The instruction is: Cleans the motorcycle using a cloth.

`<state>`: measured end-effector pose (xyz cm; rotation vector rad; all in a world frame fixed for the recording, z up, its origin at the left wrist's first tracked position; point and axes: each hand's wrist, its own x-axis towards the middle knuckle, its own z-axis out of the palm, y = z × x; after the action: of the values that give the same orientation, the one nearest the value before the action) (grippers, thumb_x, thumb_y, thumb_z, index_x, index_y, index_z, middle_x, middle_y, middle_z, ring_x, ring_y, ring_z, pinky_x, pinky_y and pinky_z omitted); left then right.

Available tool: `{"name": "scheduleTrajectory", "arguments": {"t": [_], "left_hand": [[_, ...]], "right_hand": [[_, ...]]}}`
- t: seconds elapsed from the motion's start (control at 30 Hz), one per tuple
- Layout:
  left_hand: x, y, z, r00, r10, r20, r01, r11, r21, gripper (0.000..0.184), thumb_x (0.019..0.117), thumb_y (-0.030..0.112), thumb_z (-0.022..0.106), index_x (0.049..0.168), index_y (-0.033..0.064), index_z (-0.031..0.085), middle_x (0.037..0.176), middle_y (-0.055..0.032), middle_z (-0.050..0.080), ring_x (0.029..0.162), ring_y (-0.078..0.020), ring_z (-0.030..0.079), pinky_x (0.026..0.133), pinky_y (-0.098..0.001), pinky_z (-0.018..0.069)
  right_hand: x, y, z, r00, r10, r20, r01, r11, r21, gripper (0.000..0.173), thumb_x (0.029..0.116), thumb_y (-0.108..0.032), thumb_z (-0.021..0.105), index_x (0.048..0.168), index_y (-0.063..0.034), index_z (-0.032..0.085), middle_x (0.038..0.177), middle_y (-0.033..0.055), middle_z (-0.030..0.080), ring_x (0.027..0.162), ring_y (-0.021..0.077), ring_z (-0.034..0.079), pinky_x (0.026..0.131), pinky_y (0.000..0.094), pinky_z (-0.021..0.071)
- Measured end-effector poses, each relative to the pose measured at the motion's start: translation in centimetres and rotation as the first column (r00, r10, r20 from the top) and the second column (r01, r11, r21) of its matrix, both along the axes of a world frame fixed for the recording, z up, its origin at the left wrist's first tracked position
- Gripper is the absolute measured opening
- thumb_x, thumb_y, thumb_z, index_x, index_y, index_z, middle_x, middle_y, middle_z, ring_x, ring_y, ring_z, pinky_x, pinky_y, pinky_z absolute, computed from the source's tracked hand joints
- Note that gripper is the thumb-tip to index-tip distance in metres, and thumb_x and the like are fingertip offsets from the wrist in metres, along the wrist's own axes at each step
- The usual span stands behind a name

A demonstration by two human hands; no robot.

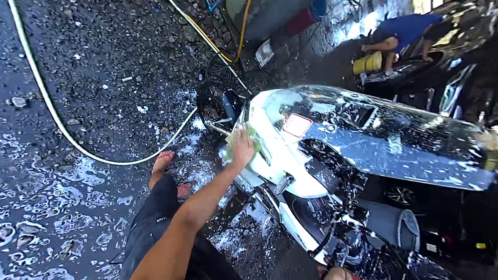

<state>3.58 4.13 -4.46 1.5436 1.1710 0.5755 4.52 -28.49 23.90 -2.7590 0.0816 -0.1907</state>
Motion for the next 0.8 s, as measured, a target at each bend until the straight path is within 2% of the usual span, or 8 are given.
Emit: {"name": "scheduleTrajectory", "arguments": {"t": [0.13, 0.2, 0.27, 0.43, 0.53, 0.6, 0.67, 0.8], "left_hand": [[-0.6, -7.3, 5.5, 0.979, -0.203, -0.032, 0.205, 0.950, 0.235, 0.061, 0.1061, 0.036, 0.041, 0.160, 0.0082, 0.036, 0.165, -0.0198, 0.031, 0.156, -0.0423, 0.020, 0.124, -0.0675, 0.0117], [-2.1, -9.5, 5.4, 0.931, -0.365, 0.032, 0.328, 0.870, 0.367, 0.059, 0.1054, 0.039, 0.041, 0.157, 0.0119, 0.043, 0.163, -0.0163, 0.038, 0.154, -0.0402, 0.026, 0.123, -0.0670, 0.0138], [-3.1, -6.7, 3.5, 0.885, -0.466, 0.014, 0.417, 0.805, 0.423, 0.054, 0.1065, 0.039, 0.044, 0.155, 0.0151, 0.047, 0.162, -0.0115, 0.041, 0.154, -0.0352, 0.028, 0.126, -0.0617, 0.0139], [-2.0, -3.6, 2.1, 0.941, -0.325, 0.089, 0.265, 0.876, 0.404, 0.058, 0.1015, 0.020, 0.042, 0.158, 0.0069, 0.040, 0.164, -0.0139, 0.037, 0.156, -0.0391, 0.019, 0.125, -0.0633, 0.0095], [-1.7, -3.6, 5.1, 0.799, -0.544, 0.256, 0.389, 0.792, 0.470, 0.050, 0.1064, 0.024, 0.042, 0.154, 0.0090, 0.047, 0.165, -0.0091, 0.037, 0.158, -0.0336, 0.016, 0.128, -0.0561, 0.0123], [-0.8, -3.0, 7.5, 0.685, -0.676, 0.270, 0.476, 0.697, 0.537, 0.047, 0.1056, 0.022, 0.043, 0.149, 0.0073, 0.054, 0.161, -0.0096, 0.044, 0.157, -0.0315, 0.022, 0.129, -0.0544, 0.0121], [0.9, -2.6, 10.3, 0.593, -0.791, 0.151, 0.566, 0.543, 0.620, 0.043, 0.1048, 0.020, 0.046, 0.145, 0.0094, 0.059, 0.156, -0.0096, 0.050, 0.154, -0.0303, 0.030, 0.128, -0.0538, 0.0157], [3.8, -3.8, 16.5, 0.284, -0.879, -0.382, 0.754, -0.041, 0.656, 0.048, 0.1028, 0.017, 0.050, 0.151, 0.0196, 0.053, 0.161, -0.0038, 0.045, 0.155, -0.0281, 0.027, 0.127, -0.0504, 0.0177]], "right_hand": [[0.5, -0.7, -0.5, 0.999, 0.039, 0.025, -0.038, 0.999, -0.031, 0.033, 0.0998, -0.014, 0.039, 0.101, 0.0076, 0.064, 0.080, 0.0097, 0.069, 0.060, 0.0126, 0.065, 0.061, 0.0340, 0.0569], [0.3, -1.2, -0.5, 0.999, 0.037, 0.018, -0.037, 0.999, -0.032, 0.034, 0.1003, -0.014, 0.038, 0.098, 0.0074, 0.065, 0.079, 0.0102, 0.069, 0.059, 0.0132, 0.064, 0.060, 0.0346, 0.0562], [0.1, -1.1, -0.5, 0.997, 0.070, 0.030, -0.069, 0.998, -0.011, 0.035, 0.1009, -0.012, 0.037, 0.097, 0.0088, 0.065, 0.081, 0.0117, 0.069, 0.062, 0.0134, 0.065, 0.064, 0.0347, 0.0566], [0.4, -2.5, -1.6, 0.988, 0.105, 0.114, -0.118, 0.986, 0.119, 0.029, 0.0956, -0.013, 0.042, 0.084, 0.0022, 0.064, 0.068, 0.0034, 0.064, 0.054, 0.0078, 0.060, 0.054, 0.0287, 0.0528], [1.2, -3.7, -2.6, 0.977, 0.149, 0.152, -0.180, 0.958, 0.224, 0.026, 0.0916, -0.014, 0.044, 0.082, 0.0005, 0.064, 0.064, -0.0002, 0.062, 0.052, 0.0059, 0.060, 0.052, 0.0277, 0.0528], [1.4, -4.4, -3.0, 0.970, 0.166, 0.176, -0.205, 0.950, 0.235, 0.024, 0.0897, -0.015, 0.046, 0.078, -0.0018, 0.062, 0.062, -0.0015, 0.060, 0.052, 0.0054, 0.059, 0.052, 0.0278, 0.0516], [1.5, -4.6, -3.0, 0.960, 0.198, 0.198, -0.237, 0.951, 0.197, 0.025, 0.0881, -0.016, 0.046, 0.075, -0.0026, 0.062, 0.058, -0.0017, 0.058, 0.050, 0.0059, 0.056, 0.051, 0.0293, 0.0482], [1.7, -5.0, -3.1, 0.953, 0.222, 0.206, -0.258, 0.951, 0.169, 0.027, 0.0877, -0.017, 0.045, 0.073, -0.0027, 0.064, 0.057, 0.0001, 0.058, 0.050, 0.0088, 0.058, 0.052, 0.0329, 0.0480]]}}
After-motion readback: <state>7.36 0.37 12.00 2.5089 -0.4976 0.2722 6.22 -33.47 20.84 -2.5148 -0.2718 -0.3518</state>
